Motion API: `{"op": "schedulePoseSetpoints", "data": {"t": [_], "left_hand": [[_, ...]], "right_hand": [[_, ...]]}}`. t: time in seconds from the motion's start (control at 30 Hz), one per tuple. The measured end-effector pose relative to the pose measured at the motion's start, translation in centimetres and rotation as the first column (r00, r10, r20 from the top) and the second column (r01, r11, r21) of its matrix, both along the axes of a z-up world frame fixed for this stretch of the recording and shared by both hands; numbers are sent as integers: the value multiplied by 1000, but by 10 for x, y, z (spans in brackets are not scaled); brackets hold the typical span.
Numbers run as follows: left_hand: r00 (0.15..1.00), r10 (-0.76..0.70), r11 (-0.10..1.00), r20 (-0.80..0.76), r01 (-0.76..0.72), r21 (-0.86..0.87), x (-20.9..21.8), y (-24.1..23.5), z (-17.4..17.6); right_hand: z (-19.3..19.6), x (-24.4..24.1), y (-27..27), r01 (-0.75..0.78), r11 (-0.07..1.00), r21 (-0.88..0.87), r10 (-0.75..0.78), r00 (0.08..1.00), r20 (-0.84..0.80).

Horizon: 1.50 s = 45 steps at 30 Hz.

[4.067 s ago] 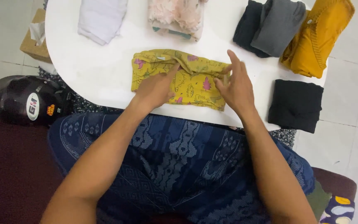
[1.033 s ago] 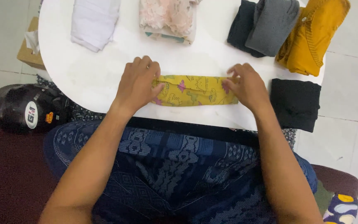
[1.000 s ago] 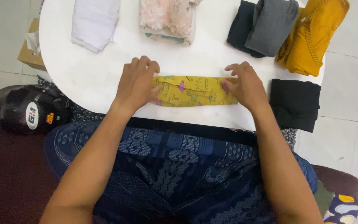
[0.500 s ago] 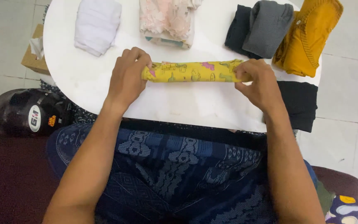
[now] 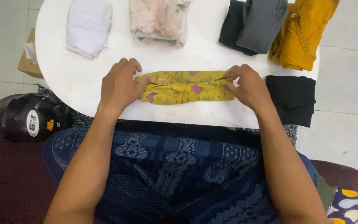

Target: Folding various items of clothing and stacking them neatly on a table.

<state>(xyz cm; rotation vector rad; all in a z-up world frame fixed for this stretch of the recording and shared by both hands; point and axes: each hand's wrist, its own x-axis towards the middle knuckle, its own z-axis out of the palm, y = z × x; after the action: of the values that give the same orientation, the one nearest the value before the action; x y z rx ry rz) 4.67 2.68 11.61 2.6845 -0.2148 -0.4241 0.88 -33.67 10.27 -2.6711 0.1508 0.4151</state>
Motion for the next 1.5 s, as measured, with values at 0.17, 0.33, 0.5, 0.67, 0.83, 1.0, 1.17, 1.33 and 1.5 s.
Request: {"op": "schedulePoseSetpoints", "data": {"t": [0.17,0.33,0.5,0.67,0.83,1.0,1.17,1.33,1.5], "left_hand": [[980,6,996,-200,12,88,-2,0,-17],[965,79,997,-249,-70,46,-4,-4,-17],[934,-16,1000,-356,17,-3,-8,-8,-11],[949,-33,990,-315,74,119,3,9,-47],[973,9,984,-229,32,176,3,9,-46],[955,25,973,297,45,-226,-13,-7,-44],[863,-201,932,462,314,-181,-41,-79,-74],[789,-527,824,316,566,-37,-65,-94,-110],[801,-592,805,91,582,119,-63,-97,-109]], "right_hand": [[-16,4,5,-76,990,-115,62,990,-125],[-17,7,3,-26,996,80,36,991,-126],[-11,5,4,-19,999,36,29,954,-300],[-31,8,-11,6,998,57,18,914,-406],[-32,4,-6,57,996,-67,-77,937,-340],[-18,6,1,139,989,-60,-140,990,-15],[-12,6,20,51,995,-85,-57,996,-73],[-10,5,31,29,996,-86,-37,995,-91],[-5,3,34,121,993,-5,-121,989,-84]]}}
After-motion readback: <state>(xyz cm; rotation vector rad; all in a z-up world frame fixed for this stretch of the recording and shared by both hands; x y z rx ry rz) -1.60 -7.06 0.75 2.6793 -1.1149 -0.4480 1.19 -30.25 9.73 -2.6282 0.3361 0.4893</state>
